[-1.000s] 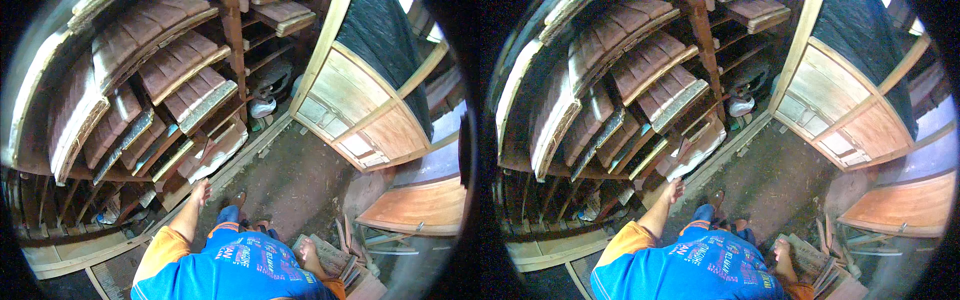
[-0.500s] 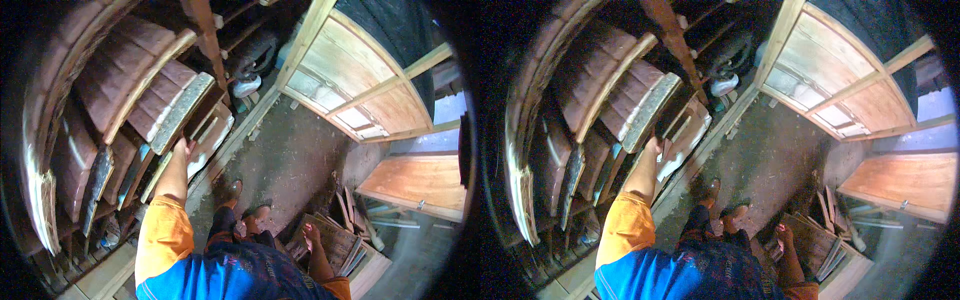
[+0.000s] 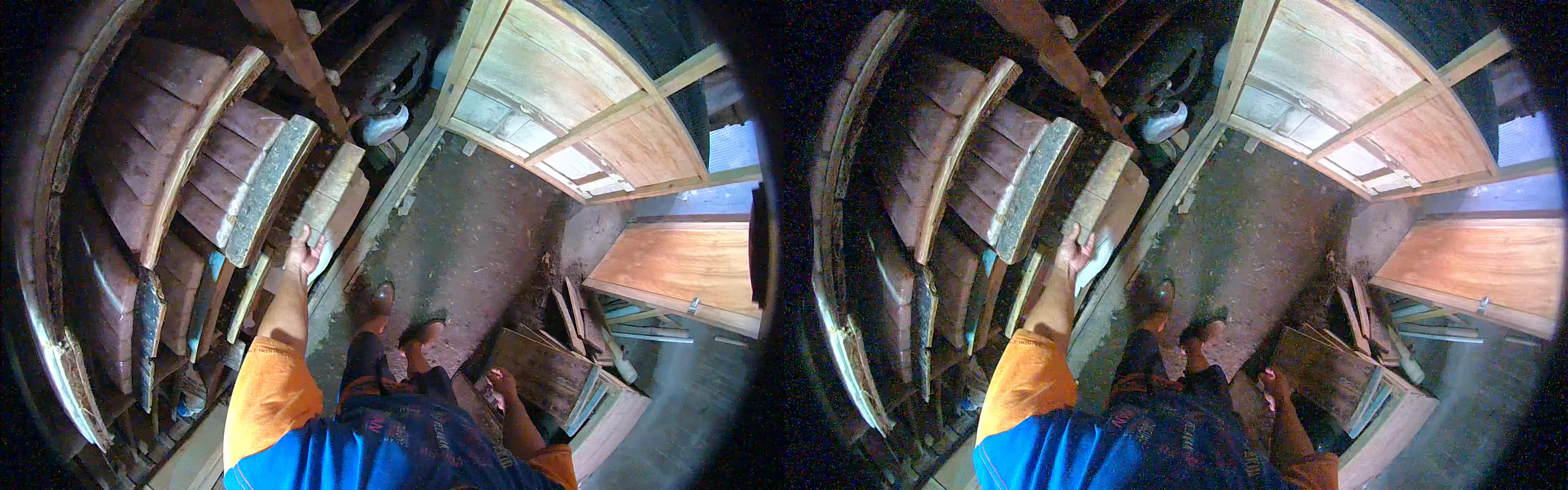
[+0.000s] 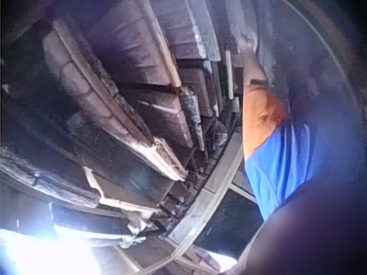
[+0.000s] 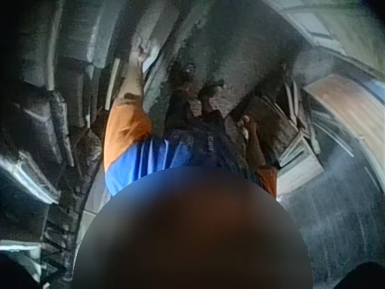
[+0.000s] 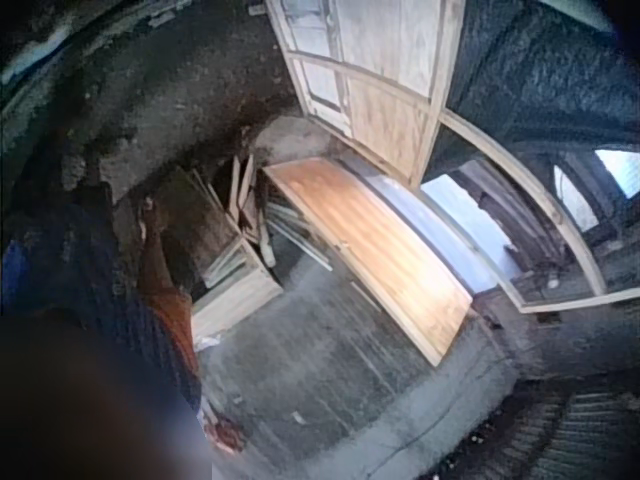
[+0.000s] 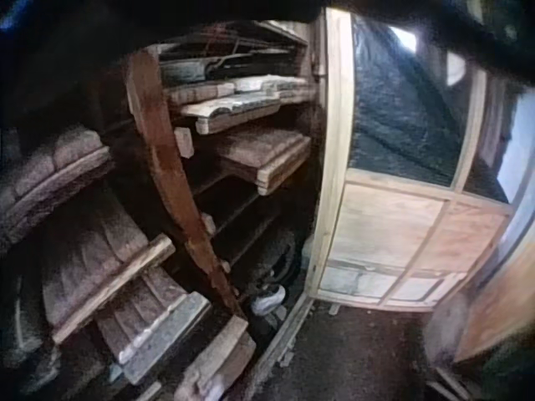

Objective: The person scoops water from a bucket with a small container and pours it onto the floor, then walks to a storage area and repeatedly removes wooden frames from a rack, placing them on the floor.

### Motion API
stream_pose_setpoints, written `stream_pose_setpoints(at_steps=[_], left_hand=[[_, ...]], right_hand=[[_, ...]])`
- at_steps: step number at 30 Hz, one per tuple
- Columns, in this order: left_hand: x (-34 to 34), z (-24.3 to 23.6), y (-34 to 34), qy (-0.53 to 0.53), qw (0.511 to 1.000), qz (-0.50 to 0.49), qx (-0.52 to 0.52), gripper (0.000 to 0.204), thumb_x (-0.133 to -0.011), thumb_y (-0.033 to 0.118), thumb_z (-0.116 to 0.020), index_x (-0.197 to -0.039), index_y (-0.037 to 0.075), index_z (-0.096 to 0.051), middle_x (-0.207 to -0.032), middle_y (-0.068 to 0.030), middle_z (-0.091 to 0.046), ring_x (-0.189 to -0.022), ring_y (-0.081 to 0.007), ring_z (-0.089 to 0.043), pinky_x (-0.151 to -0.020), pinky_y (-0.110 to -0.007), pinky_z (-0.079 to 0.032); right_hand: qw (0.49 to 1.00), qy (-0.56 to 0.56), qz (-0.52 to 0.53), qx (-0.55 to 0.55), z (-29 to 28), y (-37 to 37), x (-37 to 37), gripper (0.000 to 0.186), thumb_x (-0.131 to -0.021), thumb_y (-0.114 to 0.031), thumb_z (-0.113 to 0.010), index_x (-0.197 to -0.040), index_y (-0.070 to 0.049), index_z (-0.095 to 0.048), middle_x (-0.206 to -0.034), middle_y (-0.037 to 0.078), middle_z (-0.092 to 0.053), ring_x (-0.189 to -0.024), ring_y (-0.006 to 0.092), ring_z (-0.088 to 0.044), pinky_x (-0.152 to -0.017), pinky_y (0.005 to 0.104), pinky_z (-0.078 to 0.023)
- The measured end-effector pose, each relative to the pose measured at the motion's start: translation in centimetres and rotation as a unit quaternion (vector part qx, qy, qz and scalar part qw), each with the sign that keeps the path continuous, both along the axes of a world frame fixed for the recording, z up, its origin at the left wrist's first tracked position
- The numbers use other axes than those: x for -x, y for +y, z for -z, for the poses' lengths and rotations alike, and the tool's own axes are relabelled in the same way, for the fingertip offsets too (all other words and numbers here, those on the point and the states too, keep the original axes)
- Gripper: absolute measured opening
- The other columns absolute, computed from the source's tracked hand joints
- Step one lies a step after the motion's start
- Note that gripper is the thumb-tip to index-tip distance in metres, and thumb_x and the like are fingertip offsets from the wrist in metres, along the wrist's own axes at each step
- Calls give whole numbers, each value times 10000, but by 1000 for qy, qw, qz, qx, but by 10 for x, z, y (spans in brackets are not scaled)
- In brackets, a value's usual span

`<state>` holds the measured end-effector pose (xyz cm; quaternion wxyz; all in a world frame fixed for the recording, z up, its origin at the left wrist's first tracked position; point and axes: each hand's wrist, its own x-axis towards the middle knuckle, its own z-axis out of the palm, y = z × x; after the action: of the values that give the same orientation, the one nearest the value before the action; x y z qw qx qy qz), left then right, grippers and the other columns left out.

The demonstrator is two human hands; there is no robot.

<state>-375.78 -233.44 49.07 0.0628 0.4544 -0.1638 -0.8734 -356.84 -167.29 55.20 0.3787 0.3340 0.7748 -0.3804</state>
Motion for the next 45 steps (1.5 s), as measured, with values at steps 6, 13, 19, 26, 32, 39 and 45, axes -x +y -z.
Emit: stream_pose_setpoints(at_steps=[6, 13, 19, 26, 32, 39, 45], left_hand=[[-26, -48, 73, 1, 993, 106, 43, 340, -874, 101, -632, -1193, 121, -514, -1183, -14, -561, -1040, -211, -558, -864, -420, -500], [-69, -78, 160, 2, 974, 228, -3, 290, -867, 133, -647, -1102, 1, -541, -1003, -123, -600, -864, -222, -618, -526, -233, -519], [-108, -121, 217, 58, 968, 244, 29, 210, -819, 61, -684, -1015, 59, -608, -849, -59, -665, -554, -130, -602, -392, -202, -433], [-136, -176, 256, 125, 968, 215, 22, 233, -845, 98, -662, -1049, 17, -586, -929, -101, -648, -723, -182, -637, -536, -244, -509], [-175, -219, 315, 164, 950, 265, -33, 239, -854, 140, -666, -1060, 37, -603, -879, -87, -648, -698, -180, -629, -552, -256, -508], [-197, -220, 350, 125, 879, 432, -160, 340, -875, 207, -649, -1164, 62, -542, -1076, -141, -626, -1009, -277, -633, -912, -399, -516], [-189, -171, 342, 26, 696, 705, 133, 549, -880, 488, -589, -1159, 15, -604, -1086, -121, -641, -987, -207, -609, -823, -355, -491]], right_hand=[[994, 95, -38, 23, -2, -18, 38, 396, -837, -183, -674, -1180, -7, -579, -1075, 122, -643, -966, 198, -602, -830, 338, -489], [985, 135, -77, 73, -27, -37, 56, 425, -828, -162, -677, -1197, 16, -566, -1144, 131, -624, -1057, 198, -581, -947, 316, -429], [984, 114, -73, 112, -61, -69, 62, 466, -855, -157, -656, -1250, 43, -510, -1243, 156, -570, -1160, 237, -531, -995, 335, -402], [945, 21, -55, 322, -119, -113, 81, 597, -906, -369, -588, -1366, -37, -402, -1313, 146, -504, -1202, 256, -498, -991, 424, -393], [872, 12, 121, 474, -166, -159, 87, 567, -893, -403, -595, -1319, -58, -450, -1296, 106, -519, -1184, 275, -507, -982, 434, -402], [830, 183, 215, 481, -200, -144, 74, 416, -785, -43, -634, -1187, -3, -534, -1124, 127, -609, -997, 248, -589, -873, 410, -469], [933, 268, 186, 153, -168, -61, 50, 329, -768, -68, -672, -1044, 80, -569, -959, 155, -645, -808, 251, -628, -710, 397, -504]])
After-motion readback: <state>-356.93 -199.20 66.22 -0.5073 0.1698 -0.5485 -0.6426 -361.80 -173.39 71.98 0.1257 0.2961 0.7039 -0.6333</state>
